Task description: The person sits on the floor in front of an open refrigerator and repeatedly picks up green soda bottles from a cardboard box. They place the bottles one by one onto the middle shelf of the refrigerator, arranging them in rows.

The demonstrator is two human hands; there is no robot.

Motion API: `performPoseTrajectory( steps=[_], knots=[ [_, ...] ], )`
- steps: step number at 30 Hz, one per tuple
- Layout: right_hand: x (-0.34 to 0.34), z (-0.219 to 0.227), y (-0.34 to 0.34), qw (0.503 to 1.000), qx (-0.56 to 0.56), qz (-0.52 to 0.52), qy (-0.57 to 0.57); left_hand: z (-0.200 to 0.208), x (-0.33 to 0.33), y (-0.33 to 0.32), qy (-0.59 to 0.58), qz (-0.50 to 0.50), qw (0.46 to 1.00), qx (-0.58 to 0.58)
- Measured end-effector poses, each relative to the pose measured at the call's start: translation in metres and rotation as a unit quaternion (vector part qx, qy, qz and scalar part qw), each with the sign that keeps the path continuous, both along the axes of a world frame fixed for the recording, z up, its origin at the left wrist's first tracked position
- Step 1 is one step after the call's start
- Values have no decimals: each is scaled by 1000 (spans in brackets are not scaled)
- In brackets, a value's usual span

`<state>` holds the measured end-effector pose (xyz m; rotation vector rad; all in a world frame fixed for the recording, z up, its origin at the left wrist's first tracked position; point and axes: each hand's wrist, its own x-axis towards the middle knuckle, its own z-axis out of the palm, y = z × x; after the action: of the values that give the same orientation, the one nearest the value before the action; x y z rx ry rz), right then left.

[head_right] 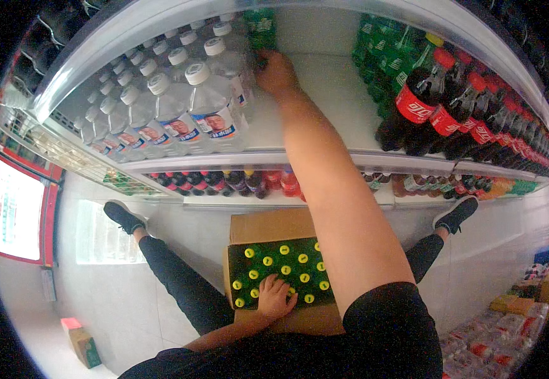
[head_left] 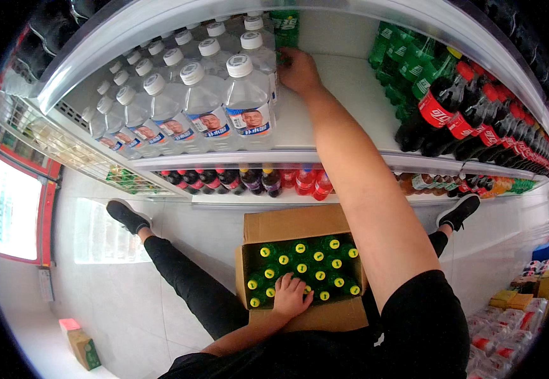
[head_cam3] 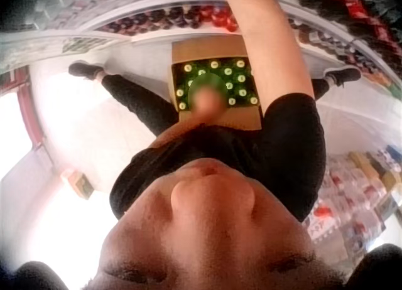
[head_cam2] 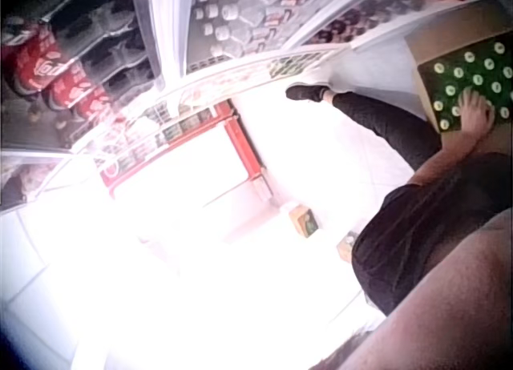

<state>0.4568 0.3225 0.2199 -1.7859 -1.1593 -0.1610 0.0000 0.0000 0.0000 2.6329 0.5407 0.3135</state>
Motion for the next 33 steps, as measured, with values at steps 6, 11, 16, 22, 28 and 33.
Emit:
performPoseTrajectory(
  steps=[6,11,16,22,28,33],
  knots=[
    [-1,1,-8,999,30,3,11,2,6,-9,-33,11,999,-29],
    [-7,8,-11,999,7,-4,40,12,0,-3,-29,13,999,-28],
    [-6,6,-9,999,-8,-42,32,9,1,-2,-31,15,999,-23],
    [-4,-5,-5,992,19,-104,-65,12,0,-1,-30,14,999,-20],
    [4,-4,-8,998,49,-35,-32,12,0,0,-28,13,999,-22],
    [-2,5,-12,998,31,-26,48,9,1,-1,-33,14,999,-25]
  ],
)
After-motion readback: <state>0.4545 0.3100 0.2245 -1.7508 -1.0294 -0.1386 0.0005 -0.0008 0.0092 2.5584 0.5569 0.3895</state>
